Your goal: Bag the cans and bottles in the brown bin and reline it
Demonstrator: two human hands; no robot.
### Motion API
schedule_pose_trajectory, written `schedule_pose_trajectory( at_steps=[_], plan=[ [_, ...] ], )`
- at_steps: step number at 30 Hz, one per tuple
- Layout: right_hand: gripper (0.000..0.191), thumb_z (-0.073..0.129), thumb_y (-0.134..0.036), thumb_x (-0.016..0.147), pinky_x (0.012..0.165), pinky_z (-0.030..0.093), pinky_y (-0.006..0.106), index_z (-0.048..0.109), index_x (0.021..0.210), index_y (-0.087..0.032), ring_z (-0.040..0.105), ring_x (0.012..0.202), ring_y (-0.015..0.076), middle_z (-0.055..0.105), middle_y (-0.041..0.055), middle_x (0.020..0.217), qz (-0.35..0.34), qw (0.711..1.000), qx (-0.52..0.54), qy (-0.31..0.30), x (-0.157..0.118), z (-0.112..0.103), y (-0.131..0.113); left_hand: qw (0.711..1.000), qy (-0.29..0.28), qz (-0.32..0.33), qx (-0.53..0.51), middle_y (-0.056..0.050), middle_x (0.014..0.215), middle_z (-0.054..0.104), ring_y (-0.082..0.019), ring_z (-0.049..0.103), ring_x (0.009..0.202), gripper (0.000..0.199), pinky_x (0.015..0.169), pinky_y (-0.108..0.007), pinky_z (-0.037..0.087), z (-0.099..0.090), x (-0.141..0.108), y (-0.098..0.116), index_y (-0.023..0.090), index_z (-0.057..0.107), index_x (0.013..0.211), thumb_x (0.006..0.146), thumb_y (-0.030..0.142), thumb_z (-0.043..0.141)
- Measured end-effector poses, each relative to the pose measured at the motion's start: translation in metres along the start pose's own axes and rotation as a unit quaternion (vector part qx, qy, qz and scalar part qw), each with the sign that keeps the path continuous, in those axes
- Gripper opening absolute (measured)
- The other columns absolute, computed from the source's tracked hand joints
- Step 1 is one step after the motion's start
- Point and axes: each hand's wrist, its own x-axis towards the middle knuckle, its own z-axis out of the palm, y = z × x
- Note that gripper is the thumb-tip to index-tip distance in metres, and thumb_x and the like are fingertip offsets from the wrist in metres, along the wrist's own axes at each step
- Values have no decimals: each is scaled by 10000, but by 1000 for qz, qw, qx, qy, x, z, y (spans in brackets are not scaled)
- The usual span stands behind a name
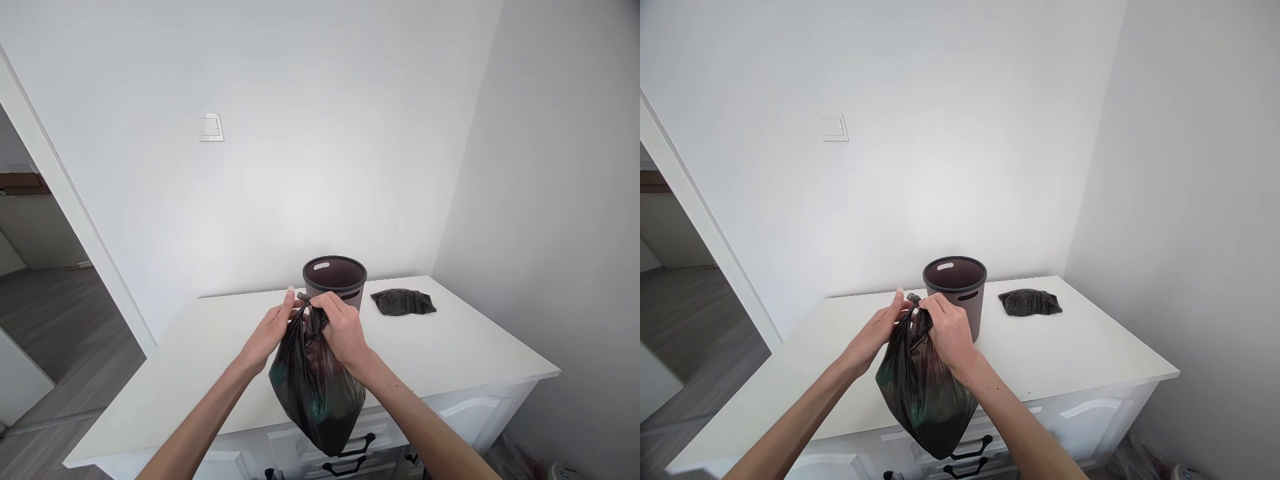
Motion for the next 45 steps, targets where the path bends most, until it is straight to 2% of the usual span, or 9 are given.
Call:
schedule_pose_trajectory(
  at_steps=[3, 8, 15, 22, 26, 29, 38, 43, 45],
  plan=[
    [326, 435, -49, 955, 817, 516, 316, 712, 1009, -213, 669, 1001, 208, 713, 94, 1079, -18, 999, 1, 28, 0, 3, -3, 998, -27, -9, -47, -29, 731, 652, -196, 547, 698, 518, 621, -292, 398, 5, 7, 1, 191, 729, 810, 832, 704, 667],
    [451, 401, -3, 935, 909, 538, 335, 742, 1144, -212, 665, 1091, 207, 719, 102, 1151, -55, 997, 3, 48, -2, -1, -2, 993, 28, 4, -118, 31, 630, 536, -117, 433, 568, 563, 520, -243, 326, 7, 9, -9, 191, 770, 1099, 777, 653, 774],
    [472, 448, 15, 895, 861, 525, 362, 755, 1159, -228, 701, 1005, 231, 772, 75, 1115, -27, 999, -37, 12, -26, -10, 5, 980, 55, -20, -188, -84, 1080, 736, -214, 645, 959, 527, 817, -306, 506, -8, 12, -20, 191, 774, 1012, 733, 634, 825],
    [345, 494, -94, 953, 785, 536, 385, 754, 1106, -262, 697, 921, 247, 781, 61, 1011, 58, 998, -9, -18, -97, -35, 12, 982, 130, -15, -140, -28, 917, 644, -103, 477, 705, 516, 642, -227, 398, -48, 20, -64, 177, 724, 914, 718, 642, 835],
    [233, 512, -258, 1004, 775, 540, 414, 743, 1018, -283, 691, 901, 277, 761, 78, 959, 167, 985, 19, -46, -116, -44, 7, 976, 126, -3, -176, -9, 865, 609, -81, 402, 616, 543, 603, -231, 392, -41, 13, -73, 169, 714, 936, 723, 656, 821],
    [219, 537, -349, 1000, 836, 551, 410, 703, 1119, -268, 682, 967, 273, 739, 89, 1053, 210, 974, 67, -58, -99, -43, -10, 978, 103, 13, -181, -9, 874, 606, -96, 447, 650, 517, 627, -233, 412, -26, 2, -58, 179, 718, 992, 782, 647, 777],
    [487, 630, -411, 946, 884, 534, 374, 579, 1406, -261, 672, 1043, 231, 643, 114, 1354, 142, 975, 85, -146, -10, -13, -35, 983, 82, 60, -155, 7, 828, 581, -110, 474, 679, 445, 699, -253, 443, -20, -20, -34, 195, 722, 949, 831, 624, 734],
    [51, 763, -269, 798, 651, 463, 282, 777, 844, -250, 686, 757, 206, 773, 29, 851, 110, 931, 51, -344, 21, 5, -21, 986, 75, 61, -133, -12, 866, 612, -128, 498, 712, 436, 723, -264, 449, -25, -31, -38, 208, 699, 881, 848, 643, 703],
    [108, 762, -262, 799, 580, 402, 253, 736, 694, -259, 636, 637, 169, 731, -17, 688, 106, 923, 78, -361, 22, 6, -21, 991, 66, 57, -100, -29, 884, 638, -149, 518, 736, 437, 748, -280, 454, -29, -37, -39, 213, 701, 865, 868, 648, 675]
  ],
)
